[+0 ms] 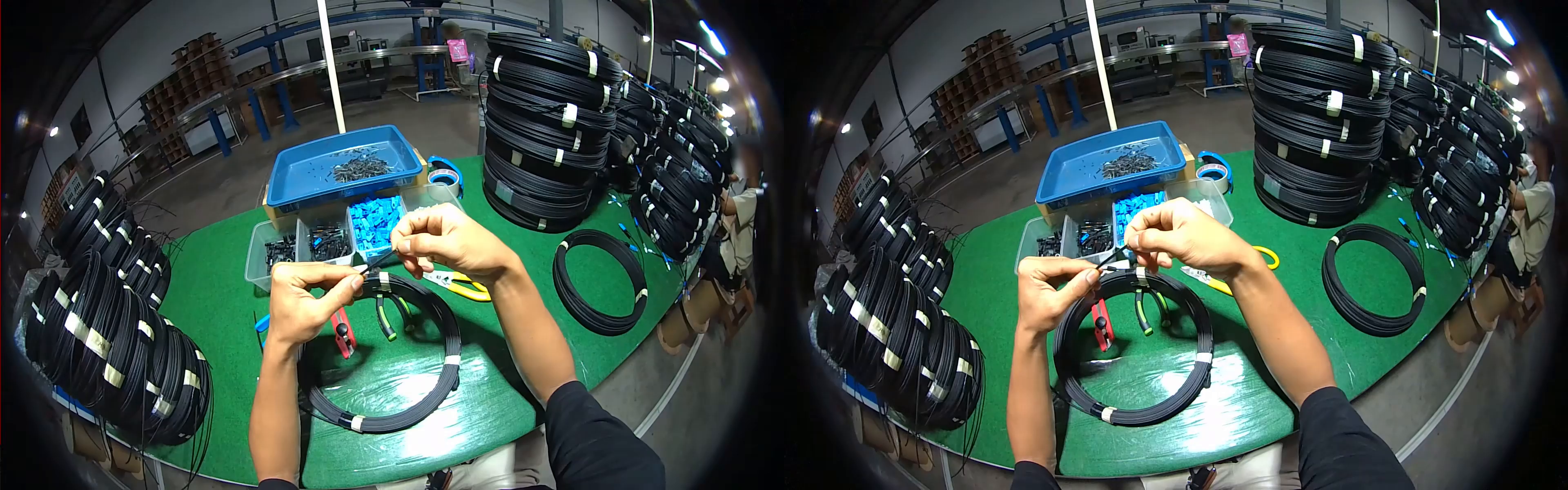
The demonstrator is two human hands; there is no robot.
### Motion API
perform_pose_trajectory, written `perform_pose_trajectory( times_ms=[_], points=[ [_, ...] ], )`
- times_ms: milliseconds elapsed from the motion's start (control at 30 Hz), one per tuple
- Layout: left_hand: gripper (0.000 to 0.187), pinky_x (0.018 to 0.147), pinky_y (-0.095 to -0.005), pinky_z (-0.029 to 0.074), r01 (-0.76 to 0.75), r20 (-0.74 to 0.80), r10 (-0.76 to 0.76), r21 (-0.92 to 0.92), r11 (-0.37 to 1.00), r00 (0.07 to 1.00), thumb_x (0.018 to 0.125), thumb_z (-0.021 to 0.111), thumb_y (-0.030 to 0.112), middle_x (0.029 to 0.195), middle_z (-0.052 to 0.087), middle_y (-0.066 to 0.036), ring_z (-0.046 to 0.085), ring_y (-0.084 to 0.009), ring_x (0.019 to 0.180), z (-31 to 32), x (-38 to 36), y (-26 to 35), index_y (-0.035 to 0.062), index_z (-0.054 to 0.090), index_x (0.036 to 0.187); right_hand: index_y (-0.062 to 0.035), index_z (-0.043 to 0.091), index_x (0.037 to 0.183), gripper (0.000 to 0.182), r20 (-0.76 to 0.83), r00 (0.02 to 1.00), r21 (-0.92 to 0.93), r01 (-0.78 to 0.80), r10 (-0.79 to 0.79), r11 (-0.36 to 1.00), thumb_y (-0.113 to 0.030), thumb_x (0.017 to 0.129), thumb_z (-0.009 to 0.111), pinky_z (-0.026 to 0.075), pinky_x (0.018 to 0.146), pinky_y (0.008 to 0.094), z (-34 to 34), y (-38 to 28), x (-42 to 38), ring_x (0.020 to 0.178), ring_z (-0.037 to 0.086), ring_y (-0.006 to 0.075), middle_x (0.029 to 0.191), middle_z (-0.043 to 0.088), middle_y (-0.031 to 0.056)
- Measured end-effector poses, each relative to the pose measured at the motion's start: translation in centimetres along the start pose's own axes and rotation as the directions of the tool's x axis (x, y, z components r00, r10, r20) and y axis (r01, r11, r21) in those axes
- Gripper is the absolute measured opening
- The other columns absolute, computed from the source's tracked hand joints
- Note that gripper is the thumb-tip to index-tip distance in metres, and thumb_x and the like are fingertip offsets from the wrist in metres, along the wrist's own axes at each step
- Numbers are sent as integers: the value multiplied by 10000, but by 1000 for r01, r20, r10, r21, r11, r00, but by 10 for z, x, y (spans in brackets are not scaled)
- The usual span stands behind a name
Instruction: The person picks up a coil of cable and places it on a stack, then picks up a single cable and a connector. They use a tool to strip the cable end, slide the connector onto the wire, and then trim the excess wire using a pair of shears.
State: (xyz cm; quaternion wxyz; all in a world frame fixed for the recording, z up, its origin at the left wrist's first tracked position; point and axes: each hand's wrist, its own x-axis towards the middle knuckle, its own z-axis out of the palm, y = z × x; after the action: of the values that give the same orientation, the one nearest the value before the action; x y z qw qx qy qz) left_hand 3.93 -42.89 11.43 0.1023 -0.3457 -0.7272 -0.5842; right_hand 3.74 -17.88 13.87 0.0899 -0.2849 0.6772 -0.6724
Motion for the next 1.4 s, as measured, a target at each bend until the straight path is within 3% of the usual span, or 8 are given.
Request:
perform_pose_trajectory(
  times_ms=[200, 400, 500, 600, 800, 900, 1067, 1400],
  points=[
    [92, 567, -216, 521, -19, 1, 19, 57, 998, 1000, 808, 733, 13, 718, 723, -87, 655, -96, 597, 0, 2, 5, -41, 758, 877, 7, 652, 914, 125, -35, 996, -95, 84, -88, 992, -118, 921, 663, 491, 652, 231, 2, 2, 1, 721, 589, 79, 808, 634, 15],
    [73, 525, -235, 516, -81, -18, 84, 144, 986, 996, 821, 725, 13, 682, 702, -100, 654, -125, 564, 3, 1, 7, -57, 744, 831, -9, 667, 916, 83, -133, 981, -349, 88, -142, 933, -90, 901, 672, 490, 649, 228, 5, -2, -1, 715, 593, 70, 792, 652, 5],
    [67, 523, -231, 512, -74, -38, 80, 138, 988, 996, 816, 725, 11, 678, 704, -92, 653, -119, 562, 4, 1, 8, -50, 747, 828, -10, 669, 895, 75, -144, 974, -440, 98, -178, 893, -81, 874, 669, 462, 629, 206, 7, -2, -2, 704, 579, 49, 776, 654, -1],
    [61, 521, -226, 507, -86, -32, 93, 171, 982, 995, 811, 725, 9, 675, 704, -84, 648, -112, 558, 4, 1, 9, -46, 748, 822, 8, 670, 800, 129, -185, 950, -481, 134, -250, 866, -120, 804, 654, 446, 568, 265, 12, -5, -4, 613, 571, 90, 656, 634, 39],
    [63, 518, -222, 501, -131, -18, 137, 191, 973, 990, 808, 729, 16, 675, 705, -81, 647, -106, 561, 5, 1, 11, -43, 747, 812, 11, 613, 772, 118, -129, 941, -541, 198, -314, 817, -98, 763, 657, 433, 553, 279, 12, -5, -2, 566, 543, 105, 620, 595, 52],
    [68, 524, -222, 503, -115, -3, 116, 145, 983, 993, 807, 732, 23, 680, 710, -92, 651, -107, 565, 5, 1, 12, -40, 752, 819, -26, 594, 776, 55, -75, 911, -571, 294, -405, 767, -7, 748, 638, 359, 530, 222, 10, -3, -2, 579, 459, 41, 639, 537, -31],
    [79, 542, -232, 527, -174, 48, 168, 160, 972, 985, 795, 747, 26, 679, 719, -121, 682, -134, 567, 14, 0, 14, -29, 765, 849, -35, 576, 765, 123, 79, 807, -767, 424, -585, 482, -2, 660, 631, 451, 539, 263, 1, -4, -2, 526, 532, 138, 624, 555, 42],
    [131, 559, -219, 532, -176, 95, 160, 181, 968, 982, 783, 765, 56, 746, 744, -111, 700, -114, 618, 11, 1, 6, -2, 774, 900, -41, 563, 768, 143, 153, 814, -793, 439, -560, 421, -6, 658, 647, 473, 514, 273, -4, -11, -8, 511, 561, 155, 615, 570, 37]
  ],
)
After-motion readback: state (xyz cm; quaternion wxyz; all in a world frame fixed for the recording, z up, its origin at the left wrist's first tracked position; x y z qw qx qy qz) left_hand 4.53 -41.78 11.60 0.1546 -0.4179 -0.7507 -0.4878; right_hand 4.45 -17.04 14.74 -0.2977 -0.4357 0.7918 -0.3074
